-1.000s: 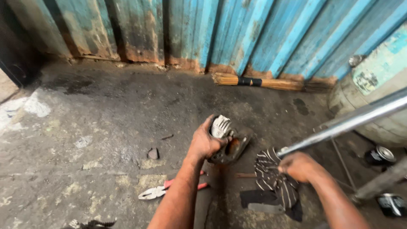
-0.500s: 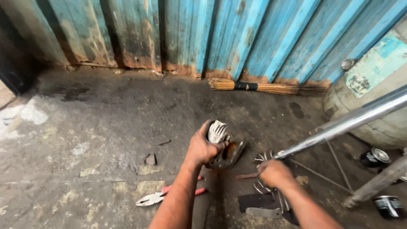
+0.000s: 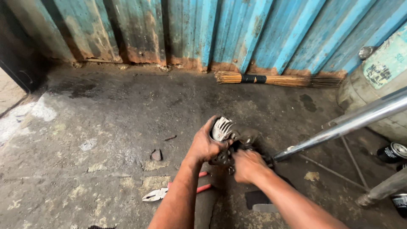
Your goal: The person scrubs the inside of a metal engine cylinder head using a small brush and a cloth. They rotate the part to access different areas and repeatedly wipe the interior surfaces.
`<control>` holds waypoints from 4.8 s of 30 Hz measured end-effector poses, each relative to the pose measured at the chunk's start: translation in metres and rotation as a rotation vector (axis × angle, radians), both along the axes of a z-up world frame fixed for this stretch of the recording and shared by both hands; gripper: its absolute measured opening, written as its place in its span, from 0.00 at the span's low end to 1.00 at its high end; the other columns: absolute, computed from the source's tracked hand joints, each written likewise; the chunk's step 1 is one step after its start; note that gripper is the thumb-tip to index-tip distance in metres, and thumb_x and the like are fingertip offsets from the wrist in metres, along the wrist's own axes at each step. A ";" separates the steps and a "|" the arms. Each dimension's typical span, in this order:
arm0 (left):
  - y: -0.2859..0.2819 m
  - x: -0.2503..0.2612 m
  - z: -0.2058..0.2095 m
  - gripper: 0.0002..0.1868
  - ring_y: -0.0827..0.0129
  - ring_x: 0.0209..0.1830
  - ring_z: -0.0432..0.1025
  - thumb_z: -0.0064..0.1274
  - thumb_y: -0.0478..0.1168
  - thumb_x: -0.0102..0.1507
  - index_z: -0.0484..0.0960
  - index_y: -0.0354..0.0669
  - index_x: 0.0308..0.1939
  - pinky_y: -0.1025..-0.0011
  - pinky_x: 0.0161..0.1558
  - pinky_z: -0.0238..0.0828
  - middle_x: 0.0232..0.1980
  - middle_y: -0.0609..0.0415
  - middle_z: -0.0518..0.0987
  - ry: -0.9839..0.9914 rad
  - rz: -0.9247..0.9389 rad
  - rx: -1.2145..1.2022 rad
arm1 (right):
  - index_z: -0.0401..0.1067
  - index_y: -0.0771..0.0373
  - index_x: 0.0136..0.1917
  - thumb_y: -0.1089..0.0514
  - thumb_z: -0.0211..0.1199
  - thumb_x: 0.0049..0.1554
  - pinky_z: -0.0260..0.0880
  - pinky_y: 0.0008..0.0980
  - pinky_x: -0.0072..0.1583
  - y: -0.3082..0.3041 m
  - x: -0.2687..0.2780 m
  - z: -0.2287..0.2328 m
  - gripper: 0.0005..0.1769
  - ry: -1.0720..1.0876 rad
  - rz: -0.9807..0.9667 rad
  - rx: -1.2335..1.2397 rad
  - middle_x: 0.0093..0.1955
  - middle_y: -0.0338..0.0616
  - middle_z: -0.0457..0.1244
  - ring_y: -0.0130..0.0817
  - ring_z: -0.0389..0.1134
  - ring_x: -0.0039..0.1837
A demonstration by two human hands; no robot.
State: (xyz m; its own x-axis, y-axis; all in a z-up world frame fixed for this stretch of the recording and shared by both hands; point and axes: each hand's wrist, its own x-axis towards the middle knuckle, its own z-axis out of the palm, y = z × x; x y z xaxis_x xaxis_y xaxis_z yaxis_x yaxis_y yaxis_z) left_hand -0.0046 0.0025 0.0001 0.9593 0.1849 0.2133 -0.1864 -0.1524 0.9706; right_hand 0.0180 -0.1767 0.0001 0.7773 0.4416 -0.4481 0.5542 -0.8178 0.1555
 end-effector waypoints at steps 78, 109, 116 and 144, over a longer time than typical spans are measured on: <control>-0.007 -0.010 0.011 0.49 0.59 0.61 0.77 0.75 0.47 0.45 0.72 0.42 0.68 0.66 0.60 0.72 0.59 0.44 0.82 0.004 0.135 0.110 | 0.51 0.75 0.75 0.53 0.62 0.58 0.52 0.40 0.75 -0.055 0.006 -0.052 0.40 0.294 -0.037 0.760 0.78 0.65 0.49 0.53 0.51 0.79; 0.029 0.010 0.013 0.46 0.50 0.67 0.70 0.68 0.40 0.41 0.79 0.52 0.67 0.66 0.67 0.64 0.67 0.38 0.71 0.086 -0.128 0.195 | 0.75 0.45 0.59 0.53 0.66 0.58 0.58 0.44 0.72 -0.074 -0.012 -0.022 0.15 -0.004 -0.353 0.155 0.68 0.42 0.62 0.41 0.61 0.73; 0.013 0.023 0.011 0.33 0.50 0.63 0.73 0.61 0.38 0.46 0.87 0.54 0.58 0.65 0.65 0.71 0.61 0.44 0.72 0.064 -0.264 0.102 | 0.71 0.55 0.63 0.56 0.53 0.61 0.73 0.38 0.56 -0.057 -0.016 0.010 0.17 0.094 -0.619 0.773 0.58 0.37 0.73 0.40 0.76 0.52; 0.026 0.055 -0.016 0.24 0.52 0.70 0.75 0.69 0.51 0.54 0.88 0.57 0.55 0.64 0.85 0.36 0.55 0.54 0.87 0.015 -0.251 0.073 | 0.40 0.42 0.85 0.61 0.64 0.51 0.69 0.42 0.68 0.030 -0.021 0.035 0.56 0.156 -0.386 0.110 0.63 0.56 0.68 0.50 0.69 0.67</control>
